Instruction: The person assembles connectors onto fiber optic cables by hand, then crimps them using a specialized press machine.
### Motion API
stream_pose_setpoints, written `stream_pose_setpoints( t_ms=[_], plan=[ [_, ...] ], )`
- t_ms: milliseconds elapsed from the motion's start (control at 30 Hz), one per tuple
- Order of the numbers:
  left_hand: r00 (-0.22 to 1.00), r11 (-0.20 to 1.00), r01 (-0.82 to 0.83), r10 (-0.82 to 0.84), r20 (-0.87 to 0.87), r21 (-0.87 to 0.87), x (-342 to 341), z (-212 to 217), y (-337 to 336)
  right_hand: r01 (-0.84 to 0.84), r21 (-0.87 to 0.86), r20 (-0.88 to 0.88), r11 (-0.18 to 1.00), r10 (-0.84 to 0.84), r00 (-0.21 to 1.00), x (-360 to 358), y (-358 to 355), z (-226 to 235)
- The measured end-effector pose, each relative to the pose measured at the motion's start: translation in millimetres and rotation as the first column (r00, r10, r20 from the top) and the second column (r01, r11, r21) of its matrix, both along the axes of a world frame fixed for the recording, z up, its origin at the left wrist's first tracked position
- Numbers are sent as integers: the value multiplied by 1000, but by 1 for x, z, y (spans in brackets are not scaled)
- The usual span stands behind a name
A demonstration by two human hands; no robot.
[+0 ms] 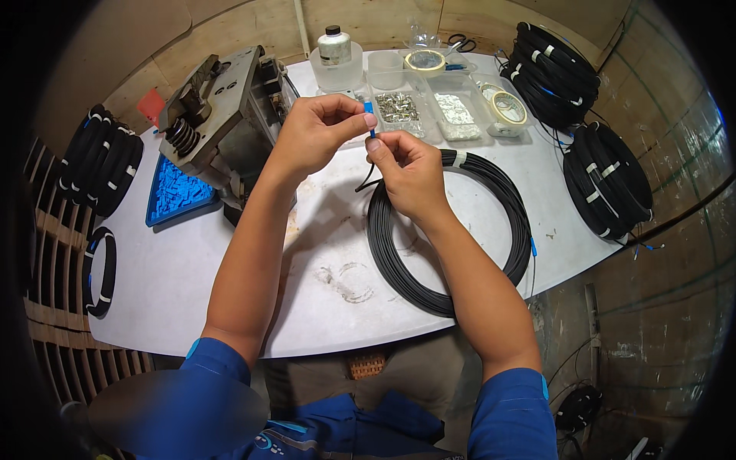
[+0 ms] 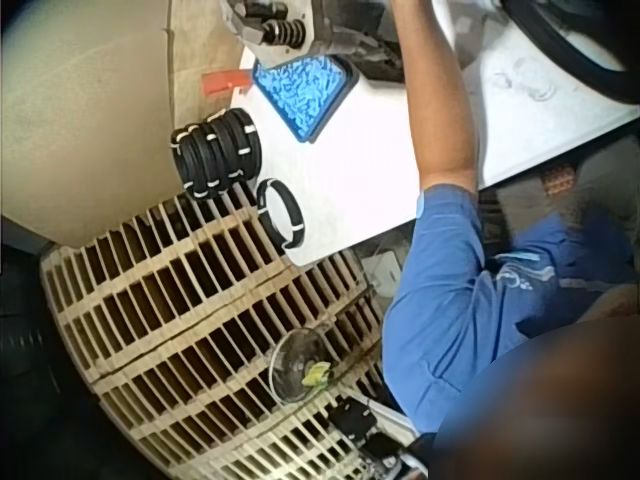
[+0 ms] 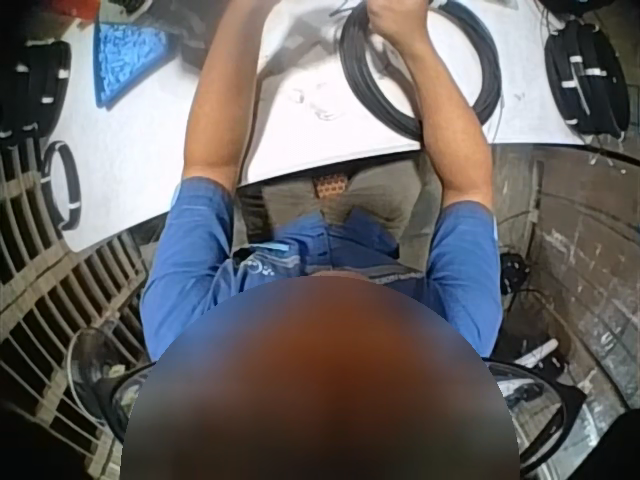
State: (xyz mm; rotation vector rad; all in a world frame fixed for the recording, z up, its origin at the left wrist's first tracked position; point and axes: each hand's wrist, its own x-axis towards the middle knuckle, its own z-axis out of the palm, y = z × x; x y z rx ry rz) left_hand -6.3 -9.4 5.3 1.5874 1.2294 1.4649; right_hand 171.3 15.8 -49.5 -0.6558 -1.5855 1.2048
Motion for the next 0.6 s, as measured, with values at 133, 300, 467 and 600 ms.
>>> stream_pose_setpoints(
  t_ms=[133, 300, 467, 600],
  plan=[
    [999, 1000, -17, 17, 39, 0, -1, 3, 0, -174, -77, -21, 982, 173, 985, 2, 4, 0],
    [998, 1000, 1, 0, 64, -22, -6, 4, 1, -283, -145, -29, 948, 282, 959, 2, 2, 0],
    [999, 998, 9, -5, 51, -60, -5, 6, -1, -237, -136, -24, 962, 236, 971, 1, 1, 0],
    [999, 998, -16, 18, 41, -61, -6, 7, -2, -215, -119, -10, 969, 215, 977, 1, 0, 2]
  ],
)
